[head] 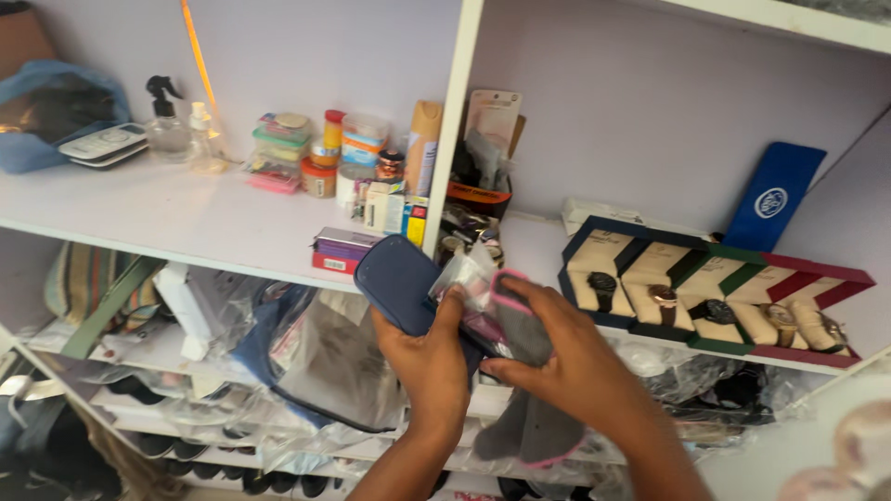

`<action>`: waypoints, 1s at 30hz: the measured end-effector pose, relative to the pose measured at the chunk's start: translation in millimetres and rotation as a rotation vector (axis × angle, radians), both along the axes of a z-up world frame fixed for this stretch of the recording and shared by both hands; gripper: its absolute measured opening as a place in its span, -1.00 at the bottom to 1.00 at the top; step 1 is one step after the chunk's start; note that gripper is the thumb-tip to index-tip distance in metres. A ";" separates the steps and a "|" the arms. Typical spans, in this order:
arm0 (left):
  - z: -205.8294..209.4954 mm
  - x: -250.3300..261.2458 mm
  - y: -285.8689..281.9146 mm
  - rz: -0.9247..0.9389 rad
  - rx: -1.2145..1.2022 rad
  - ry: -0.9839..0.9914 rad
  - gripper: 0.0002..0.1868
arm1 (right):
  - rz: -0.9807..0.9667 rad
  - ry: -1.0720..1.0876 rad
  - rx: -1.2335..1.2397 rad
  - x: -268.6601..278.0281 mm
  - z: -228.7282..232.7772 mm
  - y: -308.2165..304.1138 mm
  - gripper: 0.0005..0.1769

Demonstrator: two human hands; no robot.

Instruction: The person cleans several items on a shelf using a grey cloth with pink trim. They wipe multiple wristwatches, a blue pouch, a white box, and a blue hair clipper, placing each item back on the shelf after cleaning.

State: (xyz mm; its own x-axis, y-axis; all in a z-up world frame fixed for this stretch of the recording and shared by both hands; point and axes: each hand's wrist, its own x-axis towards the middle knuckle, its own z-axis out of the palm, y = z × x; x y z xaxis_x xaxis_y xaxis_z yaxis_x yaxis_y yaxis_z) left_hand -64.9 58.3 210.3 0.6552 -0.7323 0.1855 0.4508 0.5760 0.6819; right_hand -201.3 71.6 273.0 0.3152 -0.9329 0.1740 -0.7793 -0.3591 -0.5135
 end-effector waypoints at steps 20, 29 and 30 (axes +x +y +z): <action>24.2 -97.5 -144.4 -0.726 0.192 0.036 -0.45 | 0.296 -0.630 0.276 -98.7 118.0 -253.8 -0.36; -29.2 -107.1 -189.2 -0.877 0.085 -0.228 -0.29 | 0.232 -0.326 0.286 -95.3 101.8 -306.8 -0.42; -37.7 -110.5 -192.5 -0.909 0.044 -0.216 -0.28 | 0.195 -0.337 0.340 -93.0 99.9 -310.6 -0.45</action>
